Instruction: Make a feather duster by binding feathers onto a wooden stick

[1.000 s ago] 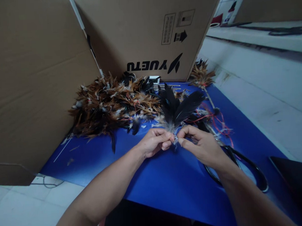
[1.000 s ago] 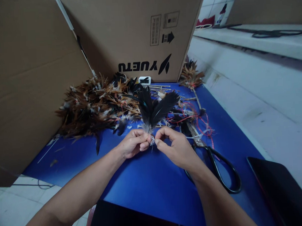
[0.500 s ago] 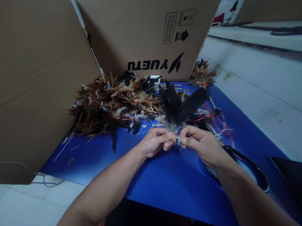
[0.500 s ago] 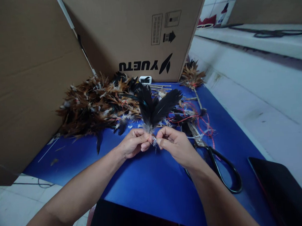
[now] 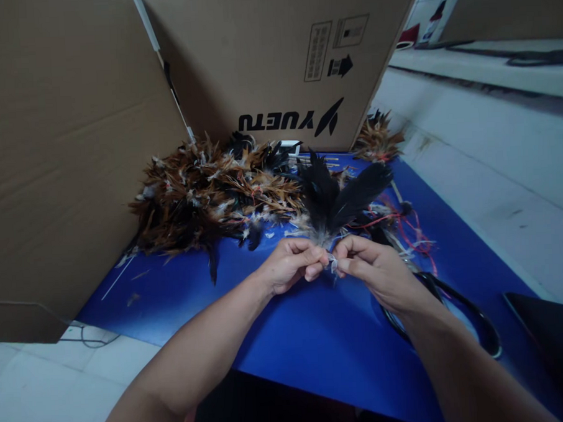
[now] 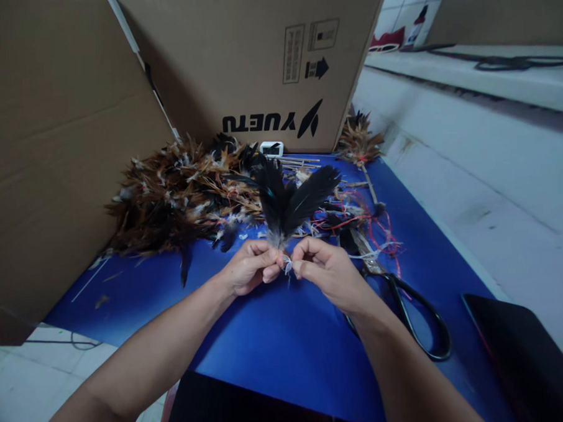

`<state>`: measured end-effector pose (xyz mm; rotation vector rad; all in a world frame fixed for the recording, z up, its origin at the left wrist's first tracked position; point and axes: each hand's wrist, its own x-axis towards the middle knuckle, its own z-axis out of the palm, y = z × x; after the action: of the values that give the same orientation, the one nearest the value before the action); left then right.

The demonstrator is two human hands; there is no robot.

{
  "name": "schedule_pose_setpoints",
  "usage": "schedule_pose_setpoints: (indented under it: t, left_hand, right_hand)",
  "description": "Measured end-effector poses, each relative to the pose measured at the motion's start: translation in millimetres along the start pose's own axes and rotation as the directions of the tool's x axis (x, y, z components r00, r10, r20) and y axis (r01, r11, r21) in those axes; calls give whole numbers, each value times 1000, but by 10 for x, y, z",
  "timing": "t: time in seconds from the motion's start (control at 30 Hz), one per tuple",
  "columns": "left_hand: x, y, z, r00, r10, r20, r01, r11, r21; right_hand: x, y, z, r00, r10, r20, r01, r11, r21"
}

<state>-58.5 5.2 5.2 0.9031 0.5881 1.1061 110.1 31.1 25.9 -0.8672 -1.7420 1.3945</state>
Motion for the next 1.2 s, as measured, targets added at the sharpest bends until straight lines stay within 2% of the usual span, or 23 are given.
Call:
schedule_pose_setpoints:
  t: [0.23, 0.43, 0.73, 1.03, 1.2]
  left_hand:
    - [1, -4, -13, 1000, 26, 7, -26, 1000, -17]
    - [4, -9, -23, 999, 46, 1, -46, 999, -10]
    - [8, -21, -24, 999, 47, 0, -47, 999, 21]
    - [6, -17, -15, 999, 47, 6, -47, 998, 33]
    - [11, -20, -16, 998, 60, -7, -59, 998, 37]
  right_hand:
    - [-12, -13, -9, 1000, -22, 1, 22, 999, -29]
    - [3, -28, -23, 989, -80, -121, 68, 993, -100]
    - [-24, -47, 3, 993, -97, -67, 65, 924, -377]
    - [-12, -33, -14, 994, -92, -66, 66, 943, -327]
    - [-19, -13, -26, 994, -101, -49, 78, 932, -353]
